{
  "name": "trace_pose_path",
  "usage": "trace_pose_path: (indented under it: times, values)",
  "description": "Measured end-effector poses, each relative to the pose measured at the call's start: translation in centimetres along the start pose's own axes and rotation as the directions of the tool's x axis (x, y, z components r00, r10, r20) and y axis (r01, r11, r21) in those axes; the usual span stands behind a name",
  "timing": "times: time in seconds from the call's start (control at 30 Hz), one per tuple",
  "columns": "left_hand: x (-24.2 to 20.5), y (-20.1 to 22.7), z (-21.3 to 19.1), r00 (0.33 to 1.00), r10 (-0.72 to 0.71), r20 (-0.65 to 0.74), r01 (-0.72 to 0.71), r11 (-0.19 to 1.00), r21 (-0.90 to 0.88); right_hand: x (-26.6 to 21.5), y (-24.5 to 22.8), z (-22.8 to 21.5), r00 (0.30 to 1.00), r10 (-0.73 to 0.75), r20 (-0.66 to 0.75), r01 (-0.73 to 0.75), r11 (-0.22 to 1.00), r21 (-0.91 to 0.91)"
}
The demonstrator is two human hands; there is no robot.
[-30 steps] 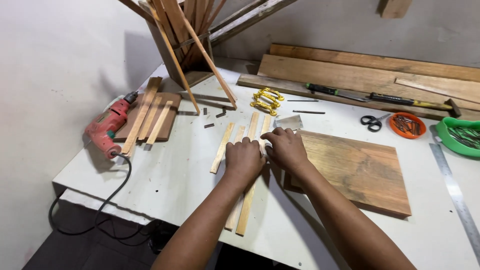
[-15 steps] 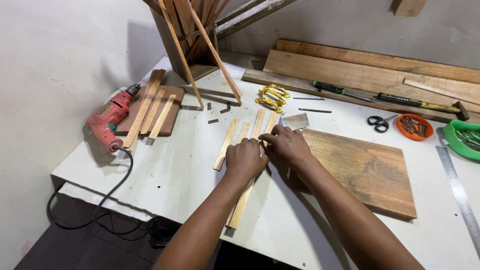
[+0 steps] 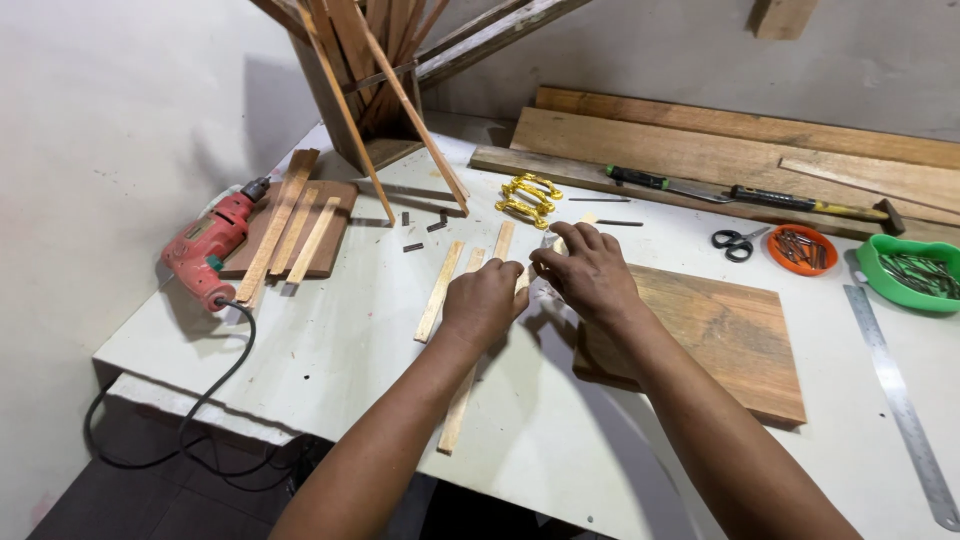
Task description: The recorder is assembling and preparing thin wooden slats on a workbench for a furniture-making project.
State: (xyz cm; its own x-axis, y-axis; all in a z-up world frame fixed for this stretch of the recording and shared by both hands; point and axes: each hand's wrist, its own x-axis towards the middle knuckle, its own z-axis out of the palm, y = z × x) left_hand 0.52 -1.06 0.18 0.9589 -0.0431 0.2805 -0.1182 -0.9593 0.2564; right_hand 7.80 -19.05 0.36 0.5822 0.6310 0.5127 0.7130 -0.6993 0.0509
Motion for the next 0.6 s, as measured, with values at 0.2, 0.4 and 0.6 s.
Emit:
trace_pose_path:
  times: [0.2, 0.4, 0.6]
  values:
    - [2.3, 3.3, 3.0, 0.989, 0.141, -0.049, -0.143, 0.989, -0.025, -4.1, 4.2, -2.1, 0.98, 0.169, 0.108, -0.179, 0.979, 0.1]
    - [4.4, 8.9, 6.7, 0.947, 0.297, -0.123, -0.307, 0.949, -0.069, -10.0, 8.7, -3.4, 0.93, 0.363, 0.058, -0.366, 0.929, 0.048]
    - [4.9, 14.7, 9.3, 0.934, 0.348, -0.078, -0.356, 0.927, -0.122, -14.7, 11.0, -6.1, 0.851, 0.514, 0.107, -0.518, 0.855, 0.007]
